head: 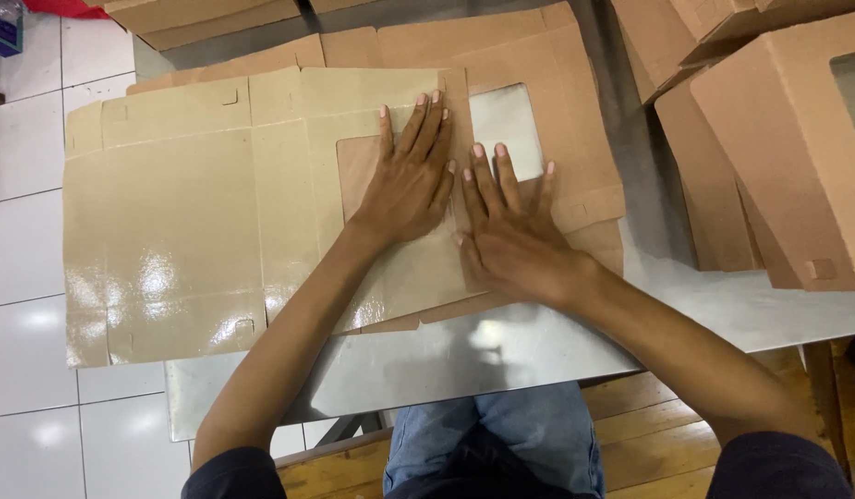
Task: The person assembles flat cardboard boxes with clear plastic windows by folding the panels and pressing the edges to form a three-dimensional box. The person handles multiple boxes one at a time, folding and shaping each into a finished box.
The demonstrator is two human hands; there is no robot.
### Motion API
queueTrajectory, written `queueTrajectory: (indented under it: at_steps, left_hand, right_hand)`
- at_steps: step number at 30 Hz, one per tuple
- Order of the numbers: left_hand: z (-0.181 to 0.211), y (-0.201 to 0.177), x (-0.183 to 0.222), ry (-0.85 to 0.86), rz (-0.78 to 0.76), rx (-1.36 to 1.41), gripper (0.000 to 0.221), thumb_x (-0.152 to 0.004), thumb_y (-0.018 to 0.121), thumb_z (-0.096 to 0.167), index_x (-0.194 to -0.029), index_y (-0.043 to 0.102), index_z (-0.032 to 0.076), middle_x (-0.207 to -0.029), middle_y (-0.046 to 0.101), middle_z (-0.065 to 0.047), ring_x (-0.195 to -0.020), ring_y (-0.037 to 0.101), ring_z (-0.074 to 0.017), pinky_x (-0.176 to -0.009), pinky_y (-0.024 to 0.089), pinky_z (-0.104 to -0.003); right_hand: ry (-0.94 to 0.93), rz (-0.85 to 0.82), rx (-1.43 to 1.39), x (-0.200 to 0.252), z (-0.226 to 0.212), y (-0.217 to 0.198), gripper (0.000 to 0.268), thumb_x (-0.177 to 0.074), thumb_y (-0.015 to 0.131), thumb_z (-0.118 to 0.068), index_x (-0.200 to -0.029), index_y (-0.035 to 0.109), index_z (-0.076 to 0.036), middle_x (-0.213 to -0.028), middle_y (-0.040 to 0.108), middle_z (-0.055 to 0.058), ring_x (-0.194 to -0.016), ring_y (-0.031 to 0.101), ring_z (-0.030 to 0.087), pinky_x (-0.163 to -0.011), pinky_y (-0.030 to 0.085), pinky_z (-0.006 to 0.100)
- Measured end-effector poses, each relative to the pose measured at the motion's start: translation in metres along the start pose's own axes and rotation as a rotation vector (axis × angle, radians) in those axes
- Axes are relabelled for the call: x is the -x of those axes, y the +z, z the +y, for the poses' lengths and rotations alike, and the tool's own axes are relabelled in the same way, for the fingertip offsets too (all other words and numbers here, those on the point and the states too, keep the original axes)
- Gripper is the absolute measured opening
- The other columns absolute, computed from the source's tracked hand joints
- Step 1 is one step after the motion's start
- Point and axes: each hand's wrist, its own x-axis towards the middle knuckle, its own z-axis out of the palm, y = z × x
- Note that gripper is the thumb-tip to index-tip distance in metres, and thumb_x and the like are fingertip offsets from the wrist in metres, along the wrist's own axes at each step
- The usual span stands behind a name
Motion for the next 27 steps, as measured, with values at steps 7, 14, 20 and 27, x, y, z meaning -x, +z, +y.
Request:
queueTrajectory:
  at_steps: [7,14,20,27]
  left_hand:
    - [0.001,-0.002,-0.001,-0.017,-0.027,0.014,0.056,-0.110,0.037,0.024,-0.158,0.033,-0.005,-0.169,0.021,-0.022,-0.158,0.012,-0.0341,-0.121,-0.011,-0.063]
    - [-0.001,0.001,0.000,-0.017,-0.020,0.023,0.057,-0.110,0.036,0.025,-0.159,0.032,-0.004,-0.169,0.020,-0.021,-0.158,0.012,-0.0336,-0.121,-0.012,-0.063]
    - [0.002,-0.002,-0.001,-0.019,-0.020,0.041,0.057,-0.109,0.037,0.025,-0.158,0.033,-0.004,-0.169,0.021,-0.022,-0.158,0.013,-0.0339,-0.121,-0.011,-0.064]
    - [0.002,-0.003,-0.001,-0.022,-0.030,0.026,0.056,-0.110,0.035,0.025,-0.158,0.033,-0.004,-0.168,0.021,-0.022,-0.158,0.014,-0.0341,-0.121,-0.010,-0.064]
  right_hand:
    - [-0.068,-0.153,-0.046,0.031,-0.022,-0.025,0.088,-0.104,0.031,-0.052,-0.153,0.013,0.019,-0.162,-0.008,0.043,-0.148,-0.014,0.061,-0.092,-0.001,0.092]
    - [-0.247,-0.282,-0.001,0.053,-0.020,-0.044,0.079,-0.102,0.045,-0.049,-0.128,0.045,0.025,-0.155,0.009,0.050,-0.147,0.003,0.066,-0.087,0.001,0.095]
    - [-0.301,-0.287,-0.058,0.060,-0.021,-0.063,0.068,-0.100,0.050,-0.042,-0.124,0.055,0.021,-0.141,0.038,0.049,-0.142,0.027,0.061,-0.096,-0.006,0.093]
    - [-0.146,-0.103,-0.270,0.033,-0.006,-0.094,0.041,-0.098,0.049,-0.028,-0.097,0.079,0.001,-0.110,0.074,0.026,-0.125,0.062,0.044,-0.121,0.006,0.073]
